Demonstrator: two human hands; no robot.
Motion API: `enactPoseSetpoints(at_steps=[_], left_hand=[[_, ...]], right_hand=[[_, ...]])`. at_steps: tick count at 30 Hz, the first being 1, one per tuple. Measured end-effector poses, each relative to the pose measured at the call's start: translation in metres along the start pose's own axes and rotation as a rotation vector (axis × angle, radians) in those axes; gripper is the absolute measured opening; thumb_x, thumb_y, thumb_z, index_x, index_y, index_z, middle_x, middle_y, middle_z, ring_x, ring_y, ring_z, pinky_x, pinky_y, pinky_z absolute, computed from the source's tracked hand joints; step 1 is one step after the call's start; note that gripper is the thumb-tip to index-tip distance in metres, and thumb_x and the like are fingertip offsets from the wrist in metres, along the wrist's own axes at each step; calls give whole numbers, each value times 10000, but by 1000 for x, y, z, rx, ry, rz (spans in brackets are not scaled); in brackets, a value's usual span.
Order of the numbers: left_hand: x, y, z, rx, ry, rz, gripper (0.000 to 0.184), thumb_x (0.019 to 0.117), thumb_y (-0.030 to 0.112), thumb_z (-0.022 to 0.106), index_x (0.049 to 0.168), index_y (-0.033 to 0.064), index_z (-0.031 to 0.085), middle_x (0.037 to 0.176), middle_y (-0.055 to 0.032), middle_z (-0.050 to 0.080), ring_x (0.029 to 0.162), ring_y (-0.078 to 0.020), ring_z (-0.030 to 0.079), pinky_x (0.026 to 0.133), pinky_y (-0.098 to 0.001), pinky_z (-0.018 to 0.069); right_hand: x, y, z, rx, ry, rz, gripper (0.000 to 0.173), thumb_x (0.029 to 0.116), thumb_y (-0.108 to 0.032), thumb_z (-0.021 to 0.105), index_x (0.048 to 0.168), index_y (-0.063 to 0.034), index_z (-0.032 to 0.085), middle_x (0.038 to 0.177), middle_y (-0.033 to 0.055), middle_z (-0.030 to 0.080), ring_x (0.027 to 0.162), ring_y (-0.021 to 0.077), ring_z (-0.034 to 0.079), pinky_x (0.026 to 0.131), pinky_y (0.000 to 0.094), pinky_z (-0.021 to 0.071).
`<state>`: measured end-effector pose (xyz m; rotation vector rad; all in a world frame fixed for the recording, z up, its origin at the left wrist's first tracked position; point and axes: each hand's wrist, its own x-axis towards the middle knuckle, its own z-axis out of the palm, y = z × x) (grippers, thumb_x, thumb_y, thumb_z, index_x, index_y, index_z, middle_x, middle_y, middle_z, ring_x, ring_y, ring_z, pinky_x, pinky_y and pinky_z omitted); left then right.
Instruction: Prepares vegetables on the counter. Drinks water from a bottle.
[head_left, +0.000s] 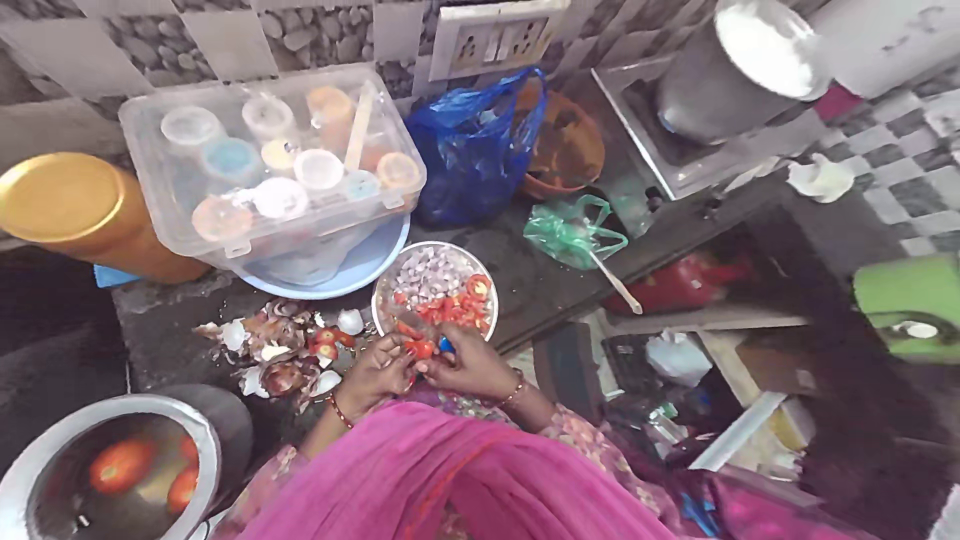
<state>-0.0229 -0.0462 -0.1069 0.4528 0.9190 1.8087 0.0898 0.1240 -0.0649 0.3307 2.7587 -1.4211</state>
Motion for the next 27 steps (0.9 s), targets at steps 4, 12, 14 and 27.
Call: enactPoseSetpoints(at_steps=[4, 12, 14, 27], left_hand=[[1, -2, -1, -24, -29, 14, 266, 905, 142, 715, 1154, 141, 623, 1032, 49, 734, 848, -33, 686, 743, -207, 572], [0, 3, 2, -4, -54, 16, 166, 931, 117, 687, 1081, 171, 733, 910, 73, 743, 725, 19, 652, 658, -151, 540], [1, 4, 3, -22, -53, 10, 164, 917, 88, 695, 1051, 173, 735, 920, 69, 745, 750, 15, 661, 683, -158, 548], [-2, -4, -3, 166, 90, 78, 333, 962, 17, 541, 1165, 229, 697, 952, 129, 751, 770, 29, 670, 710, -160, 561]], right_hand=[[2, -1, 2, -13, 17, -59, 467, 963, -403, 630, 1032, 59, 654, 791, 123, 651, 698, 186, 618, 668, 377, 531], [0, -5, 5, -54, 20, -50, 469, 1011, -392, 541, 1019, 60, 665, 763, 145, 646, 684, 236, 632, 656, 429, 534], [0, -4, 8, -59, 47, -50, 478, 1021, -398, 507, 935, 45, 665, 709, 135, 624, 655, 243, 625, 624, 447, 520], [5, -19, 2, -30, 43, 91, 453, 925, -331, 714, 1058, 99, 656, 880, 238, 685, 841, 374, 692, 780, 568, 546]])
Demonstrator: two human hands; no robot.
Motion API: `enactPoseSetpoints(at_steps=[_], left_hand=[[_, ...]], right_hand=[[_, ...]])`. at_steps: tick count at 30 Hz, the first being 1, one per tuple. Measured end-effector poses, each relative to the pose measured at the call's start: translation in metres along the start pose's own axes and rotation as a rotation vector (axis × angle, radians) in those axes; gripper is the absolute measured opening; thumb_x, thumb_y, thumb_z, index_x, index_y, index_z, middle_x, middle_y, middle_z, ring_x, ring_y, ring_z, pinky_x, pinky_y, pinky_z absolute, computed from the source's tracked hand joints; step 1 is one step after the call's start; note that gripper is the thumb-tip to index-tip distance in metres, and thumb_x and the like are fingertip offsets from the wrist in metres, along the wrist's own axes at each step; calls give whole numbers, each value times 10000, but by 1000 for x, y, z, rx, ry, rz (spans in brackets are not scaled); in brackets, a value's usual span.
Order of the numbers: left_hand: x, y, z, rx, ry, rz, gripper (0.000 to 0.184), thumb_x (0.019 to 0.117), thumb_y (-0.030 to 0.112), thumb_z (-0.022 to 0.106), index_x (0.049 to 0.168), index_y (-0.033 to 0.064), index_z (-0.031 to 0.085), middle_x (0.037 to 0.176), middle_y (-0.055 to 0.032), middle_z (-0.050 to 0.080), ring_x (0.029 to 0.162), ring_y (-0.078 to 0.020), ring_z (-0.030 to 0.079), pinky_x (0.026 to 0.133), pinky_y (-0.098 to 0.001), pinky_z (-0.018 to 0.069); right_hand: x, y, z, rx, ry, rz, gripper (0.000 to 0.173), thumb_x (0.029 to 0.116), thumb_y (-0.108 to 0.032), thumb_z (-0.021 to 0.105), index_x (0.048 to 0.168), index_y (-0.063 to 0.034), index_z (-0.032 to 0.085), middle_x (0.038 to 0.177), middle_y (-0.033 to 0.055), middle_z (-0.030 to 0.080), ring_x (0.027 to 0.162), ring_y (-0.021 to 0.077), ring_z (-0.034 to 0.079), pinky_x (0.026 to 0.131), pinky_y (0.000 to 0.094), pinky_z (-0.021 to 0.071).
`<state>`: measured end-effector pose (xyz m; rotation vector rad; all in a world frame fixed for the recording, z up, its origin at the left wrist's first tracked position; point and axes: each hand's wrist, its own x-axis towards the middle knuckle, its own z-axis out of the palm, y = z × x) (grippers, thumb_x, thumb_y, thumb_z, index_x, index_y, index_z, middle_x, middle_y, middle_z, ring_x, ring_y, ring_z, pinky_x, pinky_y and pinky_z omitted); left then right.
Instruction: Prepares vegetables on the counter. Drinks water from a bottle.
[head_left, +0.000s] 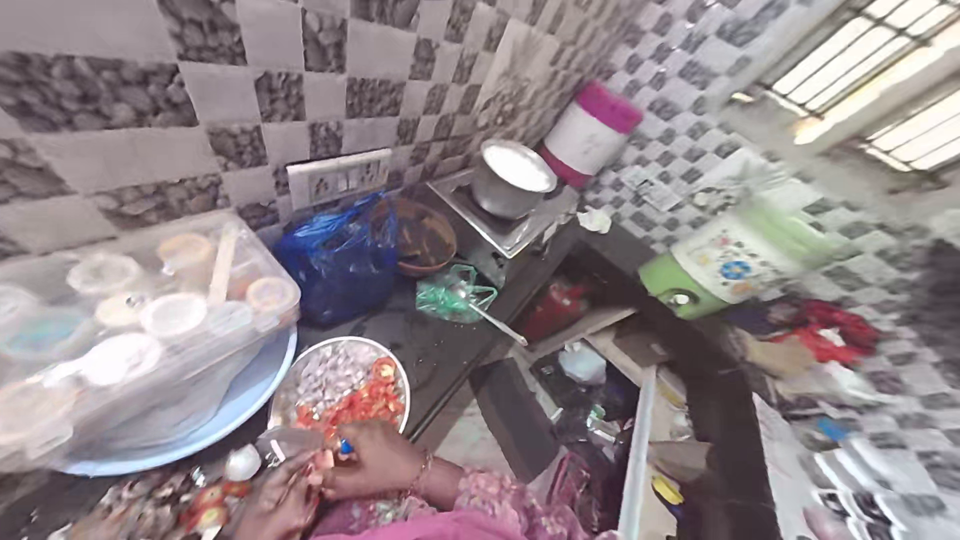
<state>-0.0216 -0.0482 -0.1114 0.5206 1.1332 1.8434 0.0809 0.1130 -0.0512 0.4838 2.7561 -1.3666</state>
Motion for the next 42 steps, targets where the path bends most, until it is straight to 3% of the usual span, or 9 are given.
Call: enactPoseSetpoints(at_steps=[5, 11, 16, 20, 27, 30, 33, 36, 42], left_hand=[[-2, -7, -10, -62, -66, -10, 274, 921, 182, 707, 1161, 309, 739, 994, 103, 760, 806, 13, 687, 727, -167, 569], [-4, -8, -5, -86, -48, -8, 243, 914, 189, 720, 1131, 295, 737, 918, 94, 751, 706, 35, 656, 636, -138, 545], [-1, -1, 4, -29, -16, -48, 227, 885, 110, 652, 1020, 280, 717, 846, 116, 732, 681, 43, 641, 619, -129, 531], [-4, -3, 2, -98, -39, -70, 219, 918, 73, 621, 1107, 175, 662, 901, 79, 732, 735, -3, 663, 667, -176, 558], [-1, 2, 13, -239, -1, -33, 234, 850, 31, 688, 984, 215, 742, 841, 103, 729, 652, 42, 619, 607, -131, 518], [0, 0, 11, -240, 89, -30, 238, 869, -13, 623, 1020, 150, 708, 922, 44, 747, 777, -19, 681, 715, -190, 570], [0, 3, 7, -190, 98, -14, 232, 882, -18, 627, 1053, 111, 718, 946, 27, 747, 780, -31, 684, 699, -195, 571], [-3, 9, 11, -95, 107, -50, 248, 866, -55, 623, 1063, 64, 713, 924, 47, 748, 751, -11, 679, 680, -183, 570], [-6, 11, -1, -54, -55, -37, 303, 864, -25, 655, 1149, 61, 710, 996, 72, 751, 836, -8, 686, 798, -198, 576]], right_hand=[[4, 6, 2, -9, -58, -22, 508, 905, -354, 735, 1102, 104, 640, 914, 244, 688, 862, 369, 697, 788, 559, 555], [3, 4, 2, -22, -117, -49, 461, 999, -349, 623, 1051, 109, 644, 841, 237, 667, 792, 364, 681, 743, 544, 545], [0, 2, 0, -45, -130, -7, 444, 1020, -336, 588, 1049, 102, 657, 871, 240, 679, 847, 372, 689, 794, 553, 545], [-5, 2, 6, -80, -74, -29, 433, 1022, -346, 553, 977, 69, 670, 824, 203, 679, 802, 323, 691, 761, 507, 549], [-5, 13, 15, -102, -29, -38, 552, 1031, -455, 459, 914, 35, 687, 771, 168, 672, 764, 312, 687, 709, 534, 540], [-3, 17, 14, -47, 31, -67, 514, 1021, -440, 502, 875, 18, 681, 720, 131, 654, 697, 257, 665, 659, 484, 539], [1, 19, 7, -21, 34, -58, 459, 958, -431, 619, 894, 22, 663, 693, 83, 607, 640, 177, 594, 613, 404, 510], [3, 19, 3, -28, -41, -49, 514, 909, -476, 672, 982, 33, 667, 746, 93, 638, 673, 184, 616, 646, 412, 529], [2, 16, -3, -36, -145, -66, 510, 941, -450, 643, 1013, 55, 641, 768, 114, 636, 689, 193, 621, 661, 401, 534]])
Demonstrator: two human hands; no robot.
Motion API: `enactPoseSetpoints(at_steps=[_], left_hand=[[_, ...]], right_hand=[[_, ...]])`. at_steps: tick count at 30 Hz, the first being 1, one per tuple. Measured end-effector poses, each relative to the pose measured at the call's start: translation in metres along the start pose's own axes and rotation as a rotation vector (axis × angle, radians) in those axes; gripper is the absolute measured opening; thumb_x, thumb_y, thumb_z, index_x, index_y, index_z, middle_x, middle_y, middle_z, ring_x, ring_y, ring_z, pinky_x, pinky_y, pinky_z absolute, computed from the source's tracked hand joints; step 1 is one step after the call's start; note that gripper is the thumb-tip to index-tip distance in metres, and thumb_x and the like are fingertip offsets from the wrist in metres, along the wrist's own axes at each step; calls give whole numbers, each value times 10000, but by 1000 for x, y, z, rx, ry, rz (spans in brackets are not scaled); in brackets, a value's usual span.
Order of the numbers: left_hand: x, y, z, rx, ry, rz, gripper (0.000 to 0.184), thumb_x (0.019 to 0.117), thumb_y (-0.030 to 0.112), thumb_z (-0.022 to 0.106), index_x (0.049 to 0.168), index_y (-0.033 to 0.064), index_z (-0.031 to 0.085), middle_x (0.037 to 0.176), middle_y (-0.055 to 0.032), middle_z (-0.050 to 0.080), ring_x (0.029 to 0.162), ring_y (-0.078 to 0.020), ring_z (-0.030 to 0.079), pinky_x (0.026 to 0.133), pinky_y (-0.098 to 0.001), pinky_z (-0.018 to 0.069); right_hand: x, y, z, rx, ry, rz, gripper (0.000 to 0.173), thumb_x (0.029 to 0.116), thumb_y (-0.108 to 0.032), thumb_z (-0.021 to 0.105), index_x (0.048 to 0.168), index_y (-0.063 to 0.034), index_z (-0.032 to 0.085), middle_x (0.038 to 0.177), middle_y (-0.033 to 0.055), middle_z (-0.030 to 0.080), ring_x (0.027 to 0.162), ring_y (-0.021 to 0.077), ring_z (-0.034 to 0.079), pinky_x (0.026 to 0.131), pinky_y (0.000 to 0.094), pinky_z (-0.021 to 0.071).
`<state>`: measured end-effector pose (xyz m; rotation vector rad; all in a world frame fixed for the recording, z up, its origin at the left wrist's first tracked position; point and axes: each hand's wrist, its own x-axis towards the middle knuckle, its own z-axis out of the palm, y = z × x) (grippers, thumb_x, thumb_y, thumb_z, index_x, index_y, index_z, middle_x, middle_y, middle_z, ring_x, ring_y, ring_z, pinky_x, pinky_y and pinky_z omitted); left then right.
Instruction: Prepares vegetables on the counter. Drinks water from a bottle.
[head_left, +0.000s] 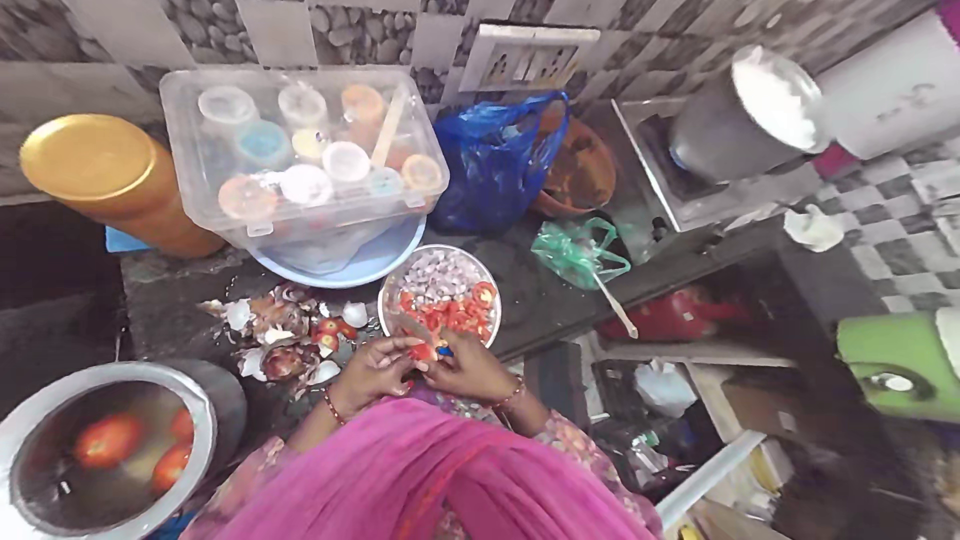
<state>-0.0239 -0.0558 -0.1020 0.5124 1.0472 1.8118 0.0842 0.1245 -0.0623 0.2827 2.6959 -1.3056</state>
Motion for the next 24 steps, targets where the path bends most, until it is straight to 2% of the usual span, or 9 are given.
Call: enactPoseSetpoints(at_steps=[1, 5, 10, 14, 17, 21, 24], left_hand=[[0, 0, 0, -3, -4, 2, 298, 860, -23, 665, 1143, 64, 706, 995, 74, 749, 843, -10, 687, 802, -199, 576], [1, 1, 3, -4, 20, -42, 267, 858, -35, 636, 1076, 111, 682, 920, 95, 730, 757, 19, 654, 700, -166, 552], [2, -3, 0, -50, -18, -53, 230, 873, -23, 645, 1029, 140, 688, 892, 93, 737, 750, 14, 667, 681, -166, 555], [4, -3, 1, -74, -43, -54, 218, 863, 23, 682, 994, 189, 729, 882, 112, 740, 752, 32, 661, 686, -153, 549], [5, -6, -1, -85, -67, -40, 218, 861, 46, 690, 1022, 192, 714, 906, 118, 737, 780, 30, 661, 714, -161, 553], [5, -5, 1, -45, -32, -45, 267, 856, 7, 616, 1008, 203, 716, 834, 143, 720, 643, 59, 601, 583, -127, 500], [7, -8, 1, -58, 77, -7, 294, 833, -22, 611, 1043, 162, 702, 857, 105, 727, 649, 41, 611, 584, -134, 505]], right_hand=[[0, 0, 0, -2, -8, -6, 517, 944, -451, 637, 1017, 61, 639, 755, 112, 625, 676, 194, 605, 651, 402, 523], [0, 7, 5, -1, 9, -89, 495, 959, -436, 608, 984, 57, 645, 750, 122, 632, 677, 207, 619, 649, 419, 527], [-1, 6, 10, 23, 7, -82, 477, 984, -409, 565, 973, 62, 642, 738, 126, 628, 674, 217, 625, 646, 426, 528], [-2, 7, 17, 39, 53, -87, 441, 1006, -358, 524, 856, 43, 629, 688, 112, 602, 650, 196, 610, 631, 401, 513], [-2, 9, 22, 69, 76, -92, 441, 1018, -345, 502, 858, 36, 658, 688, 108, 618, 655, 192, 621, 631, 413, 521], [-2, 9, 29, 76, 119, -75, 454, 1020, -364, 494, 796, 1, 644, 664, 88, 603, 641, 198, 623, 600, 437, 513], [-2, 5, 27, 31, 117, 11, 492, 1025, -389, 489, 829, 25, 670, 711, 128, 643, 704, 248, 663, 660, 486, 537]])
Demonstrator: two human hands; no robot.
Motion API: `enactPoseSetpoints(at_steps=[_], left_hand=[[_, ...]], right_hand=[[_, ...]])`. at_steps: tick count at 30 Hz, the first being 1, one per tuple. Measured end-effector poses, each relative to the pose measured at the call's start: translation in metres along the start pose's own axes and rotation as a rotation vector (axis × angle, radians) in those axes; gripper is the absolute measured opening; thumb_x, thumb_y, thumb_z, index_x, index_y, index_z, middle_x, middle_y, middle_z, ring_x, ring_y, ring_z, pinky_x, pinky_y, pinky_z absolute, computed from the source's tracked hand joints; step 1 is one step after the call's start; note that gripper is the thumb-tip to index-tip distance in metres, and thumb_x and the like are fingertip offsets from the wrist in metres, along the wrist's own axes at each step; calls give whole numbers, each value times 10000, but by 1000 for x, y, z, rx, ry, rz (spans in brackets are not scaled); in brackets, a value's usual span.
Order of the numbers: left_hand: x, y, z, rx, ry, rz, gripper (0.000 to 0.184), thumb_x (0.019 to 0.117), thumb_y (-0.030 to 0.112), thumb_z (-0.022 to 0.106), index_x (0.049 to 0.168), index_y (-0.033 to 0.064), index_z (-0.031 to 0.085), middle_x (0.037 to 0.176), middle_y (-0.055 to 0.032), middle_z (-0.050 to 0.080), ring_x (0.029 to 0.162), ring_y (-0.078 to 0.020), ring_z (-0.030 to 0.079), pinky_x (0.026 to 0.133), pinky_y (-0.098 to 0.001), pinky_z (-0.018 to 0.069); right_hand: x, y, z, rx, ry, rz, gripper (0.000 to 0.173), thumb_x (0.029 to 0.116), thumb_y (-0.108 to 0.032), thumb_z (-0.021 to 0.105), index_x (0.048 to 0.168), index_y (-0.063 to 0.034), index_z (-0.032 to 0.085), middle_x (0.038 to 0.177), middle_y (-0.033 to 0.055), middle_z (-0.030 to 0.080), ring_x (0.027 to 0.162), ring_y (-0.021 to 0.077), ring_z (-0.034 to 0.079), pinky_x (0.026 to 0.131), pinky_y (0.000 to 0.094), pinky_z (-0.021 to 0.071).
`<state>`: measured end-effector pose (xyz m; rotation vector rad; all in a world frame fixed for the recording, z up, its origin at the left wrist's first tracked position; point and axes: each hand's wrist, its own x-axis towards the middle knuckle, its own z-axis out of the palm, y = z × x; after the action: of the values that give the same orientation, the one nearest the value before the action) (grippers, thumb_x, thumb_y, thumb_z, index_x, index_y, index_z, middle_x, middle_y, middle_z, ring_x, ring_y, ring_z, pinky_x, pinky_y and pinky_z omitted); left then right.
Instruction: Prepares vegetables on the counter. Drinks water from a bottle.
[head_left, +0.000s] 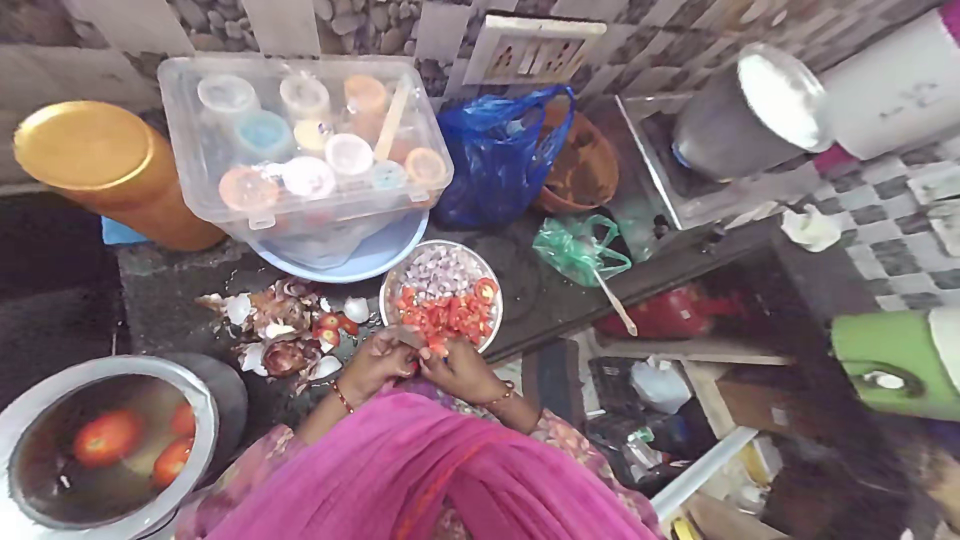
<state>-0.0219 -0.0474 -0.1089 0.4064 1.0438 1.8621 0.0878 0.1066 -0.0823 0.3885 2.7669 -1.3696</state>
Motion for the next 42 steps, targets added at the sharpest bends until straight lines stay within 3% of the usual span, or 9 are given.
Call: enactPoseSetpoints(at_steps=[5, 10, 14, 19, 23, 27, 32, 36, 42], left_hand=[[7, 11, -4, 378, 356, -65, 420, 740, -102, 740, 1145, -38, 648, 1016, -78, 713, 861, -92, 700, 763, -250, 600], [17, 19, -9, 832, 193, -167, 411, 990, 64, 611, 1398, 23, 585, 1388, -169, 599, 1179, -203, 649, 1009, -356, 534], [14, 18, -10, 956, 123, -89, 391, 983, 64, 590, 1366, -14, 605, 1497, -173, 515, 1293, -222, 585, 1087, -338, 475], [7, 17, -18, 901, 201, 1, 337, 942, 100, 626, 1267, 18, 665, 1405, -144, 586, 1096, -173, 677, 935, -322, 571], [11, 19, -18, 955, 183, 19, 336, 934, 120, 637, 1252, 19, 674, 1363, -149, 613, 1075, -186, 678, 918, -333, 567], [12, 16, -17, 990, 150, 53, 326, 931, 150, 631, 1227, 25, 686, 1340, -148, 626, 1079, -195, 681, 930, -351, 568], [14, 19, -10, 986, 56, 30, 334, 935, 128, 633, 1248, 23, 682, 1321, -157, 638, 1113, -188, 670, 966, -320, 549], [13, 13, -7, 1001, -12, 100, 345, 929, 167, 608, 1232, 27, 695, 1283, -165, 660, 1101, -202, 679, 970, -342, 549], [7, 11, -14, 1025, -11, 152, 340, 913, 169, 619, 1210, 28, 705, 1230, -148, 685, 1059, -191, 684, 948, -340, 551]], right_hand=[[9, -15, -22, -397, 66, 136, 515, 1021, -470, 499, 936, 1, 689, 800, 168, 687, 792, 355, 707, 687, 564, 540], [32, -26, -41, -650, -35, 156, 537, 990, -519, 555, 1133, -15, 674, 1052, 179, 704, 979, 362, 704, 783, 555, 554], [43, -34, -47, -638, -153, 176, 495, 1073, -418, 386, 1255, -53, 666, 1192, 164, 683, 1129, 340, 663, 908, 549, 526], [30, -34, -69, -577, 208, 147, 348, 1047, -321, 488, 1121, -56, 701, 1028, 147, 714, 918, 340, 709, 724, 552, 562], [24, -6, -70, -472, 183, 201, 372, 1037, -324, 527, 1175, -25, 700, 1103, 169, 714, 990, 337, 705, 836, 550, 559], [16, 30, -91, -324, 501, 316, 316, 973, -245, 654, 1145, 19, 678, 949, 186, 707, 833, 317, 692, 780, 533, 562], [21, 57, -107, -387, 146, 394, 444, 912, -214, 704, 1330, -74, 653, 1317, 191, 630, 1187, 337, 627, 986, 538, 519], [36, 56, -103, -521, 1, 431, 581, 884, -171, 695, 1446, -267, 581, 1392, 180, 550, 1063, 343, 667, 847, 554, 562], [53, 55, -108, -601, -79, 422, 539, 896, -153, 678, 1415, -276, 593, 1440, 209, 515, 1042, 378, 674, 818, 579, 559]])
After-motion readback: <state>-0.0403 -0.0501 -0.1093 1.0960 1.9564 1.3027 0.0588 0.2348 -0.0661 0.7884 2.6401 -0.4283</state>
